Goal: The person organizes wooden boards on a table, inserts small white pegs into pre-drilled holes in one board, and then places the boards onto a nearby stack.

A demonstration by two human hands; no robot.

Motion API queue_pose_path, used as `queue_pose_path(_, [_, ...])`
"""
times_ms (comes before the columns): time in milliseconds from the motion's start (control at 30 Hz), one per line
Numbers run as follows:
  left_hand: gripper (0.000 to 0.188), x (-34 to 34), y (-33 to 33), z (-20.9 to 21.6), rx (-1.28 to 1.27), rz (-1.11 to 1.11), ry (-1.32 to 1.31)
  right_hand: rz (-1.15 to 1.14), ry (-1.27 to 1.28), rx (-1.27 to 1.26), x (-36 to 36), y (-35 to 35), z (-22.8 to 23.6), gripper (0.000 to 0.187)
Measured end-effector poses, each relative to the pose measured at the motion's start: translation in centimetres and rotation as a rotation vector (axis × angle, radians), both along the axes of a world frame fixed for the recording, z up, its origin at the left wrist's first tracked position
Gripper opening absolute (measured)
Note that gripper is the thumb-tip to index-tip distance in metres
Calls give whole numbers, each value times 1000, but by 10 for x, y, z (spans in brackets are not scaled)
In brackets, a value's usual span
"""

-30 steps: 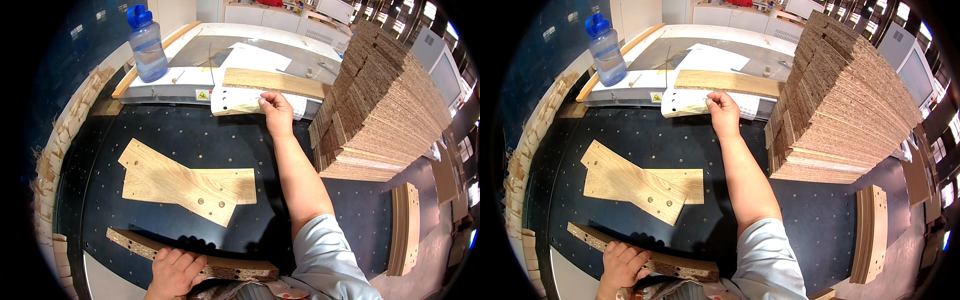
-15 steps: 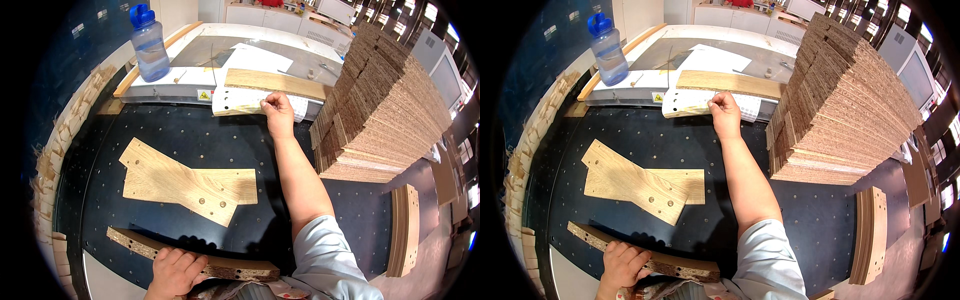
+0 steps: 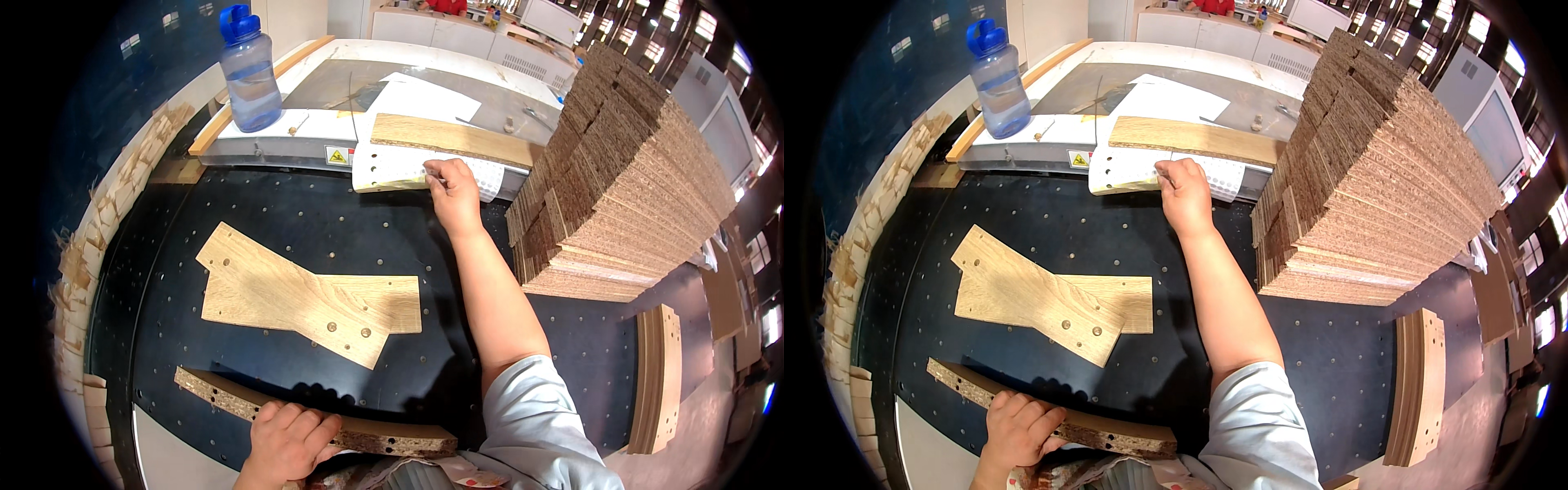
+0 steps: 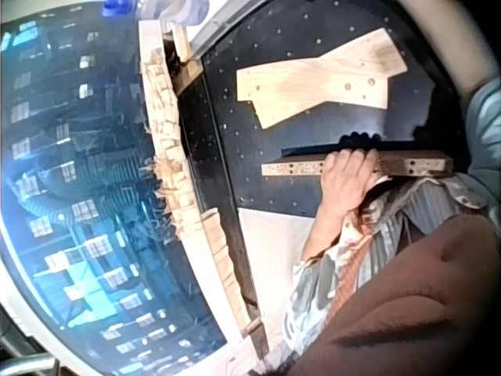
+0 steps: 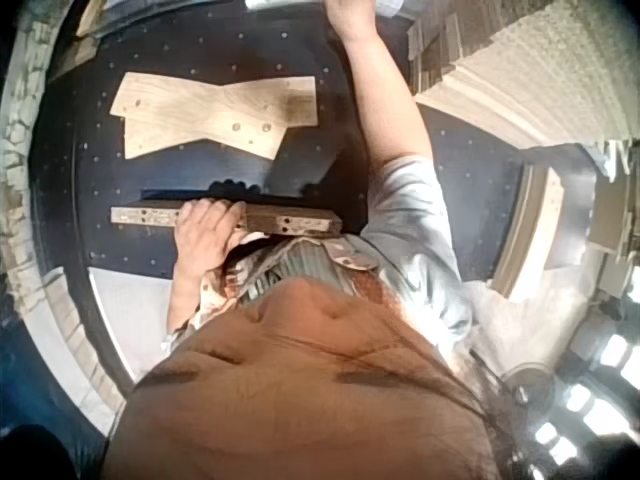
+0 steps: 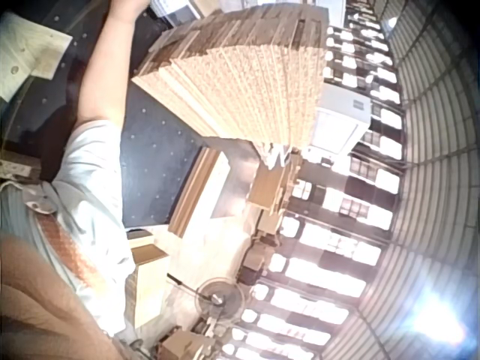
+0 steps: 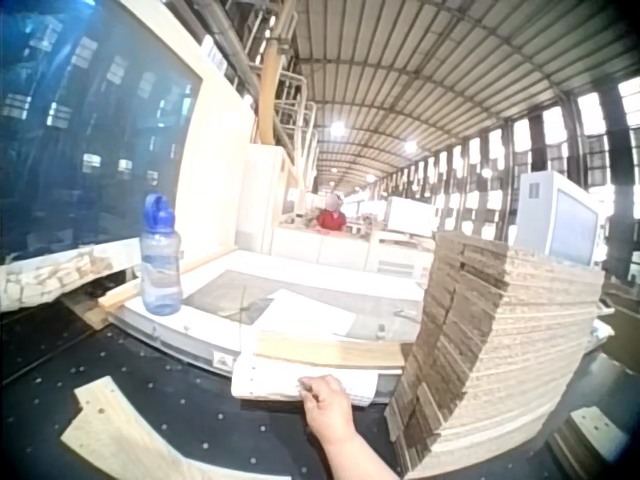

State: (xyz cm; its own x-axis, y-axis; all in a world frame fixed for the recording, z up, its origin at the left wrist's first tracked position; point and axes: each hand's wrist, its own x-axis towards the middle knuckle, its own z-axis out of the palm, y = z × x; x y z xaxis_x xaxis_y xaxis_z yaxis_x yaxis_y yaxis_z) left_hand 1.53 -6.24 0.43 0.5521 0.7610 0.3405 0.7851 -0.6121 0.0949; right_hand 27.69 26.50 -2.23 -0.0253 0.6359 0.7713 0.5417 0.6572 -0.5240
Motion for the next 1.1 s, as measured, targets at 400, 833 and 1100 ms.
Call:
queue_pose_path(400, [37, -3, -2, -3, 11, -1, -11, -38, 25, 76, -13, -4, 4, 24])
queue_pose_path(833, [34, -3, -2, 1, 10, -1, -13, 37, -16, 139, -22, 6, 13, 19])
queue_pose_path(1100, [34, -3, -2, -1, 31, -8, -40, -90, -252, 281, -23, 7, 15, 29])
